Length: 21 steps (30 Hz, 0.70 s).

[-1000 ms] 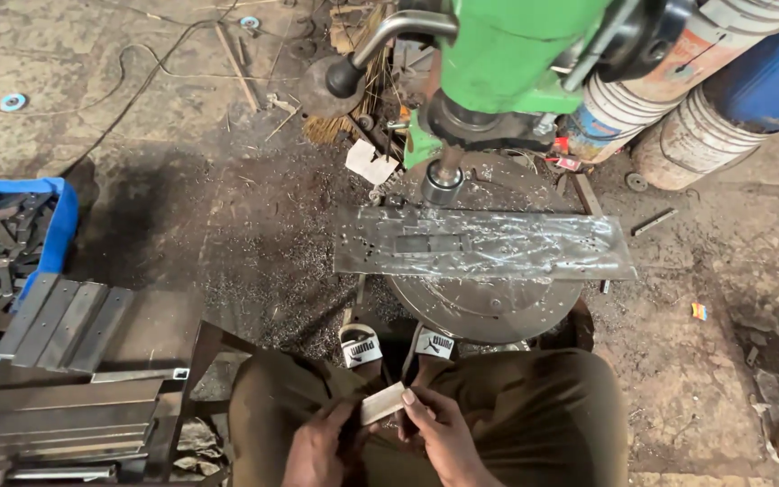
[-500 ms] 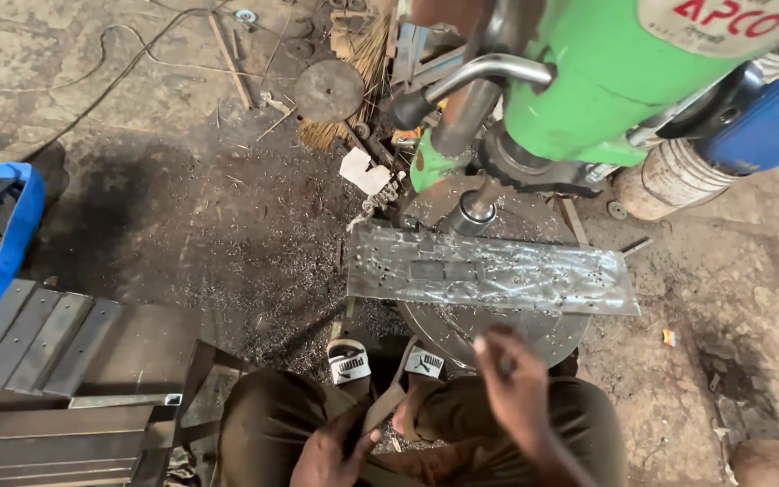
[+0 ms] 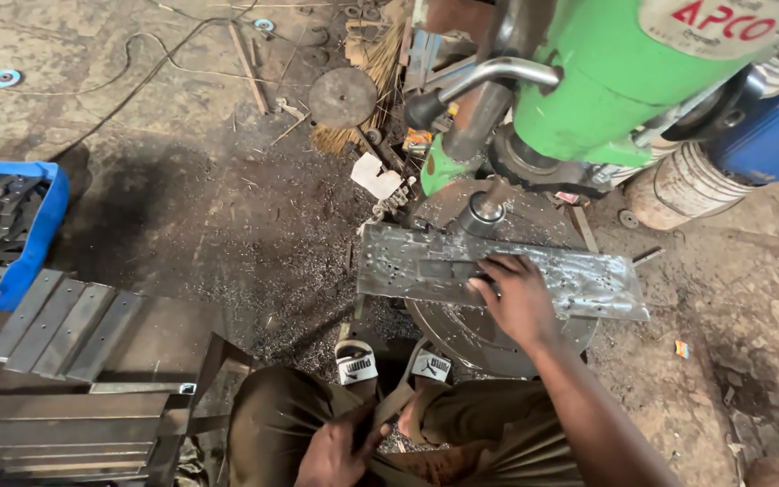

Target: The recorder uses a drill press to drill holes into a metal workpiece on a workshop table.

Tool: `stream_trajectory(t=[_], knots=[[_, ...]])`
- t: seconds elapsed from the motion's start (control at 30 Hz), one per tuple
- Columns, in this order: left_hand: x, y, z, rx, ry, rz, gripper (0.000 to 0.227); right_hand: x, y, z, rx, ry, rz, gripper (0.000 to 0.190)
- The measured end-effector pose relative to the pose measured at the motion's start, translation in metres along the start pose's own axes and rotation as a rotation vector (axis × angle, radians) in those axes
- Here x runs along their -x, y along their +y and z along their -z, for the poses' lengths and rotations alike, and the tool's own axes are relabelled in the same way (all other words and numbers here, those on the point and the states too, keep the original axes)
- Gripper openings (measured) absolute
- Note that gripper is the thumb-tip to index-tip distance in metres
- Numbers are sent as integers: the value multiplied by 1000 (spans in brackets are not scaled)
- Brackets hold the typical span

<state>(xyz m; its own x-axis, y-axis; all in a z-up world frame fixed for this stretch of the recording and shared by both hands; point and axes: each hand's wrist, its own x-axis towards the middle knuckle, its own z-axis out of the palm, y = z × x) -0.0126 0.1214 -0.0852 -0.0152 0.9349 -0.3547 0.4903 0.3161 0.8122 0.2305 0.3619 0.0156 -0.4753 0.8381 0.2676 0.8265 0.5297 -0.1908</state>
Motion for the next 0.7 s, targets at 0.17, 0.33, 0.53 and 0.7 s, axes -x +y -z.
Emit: stream_trajectory(t=[0.17,0.33,0.53,0.7], knots=[[-4,6,-1,-38,-11,-45,53,9,-7,-1,136,9,10,37],[-8,-7,-10,-101,-21,-15,44,23,-3,6,243,-3,-28,33],[-11,-29,-24,-56,101,-115,45,36,32,12,275,7,-195,32],[-17,-39,-31,-147,112,-44,48,31,61,17,0,55,-428,32]])
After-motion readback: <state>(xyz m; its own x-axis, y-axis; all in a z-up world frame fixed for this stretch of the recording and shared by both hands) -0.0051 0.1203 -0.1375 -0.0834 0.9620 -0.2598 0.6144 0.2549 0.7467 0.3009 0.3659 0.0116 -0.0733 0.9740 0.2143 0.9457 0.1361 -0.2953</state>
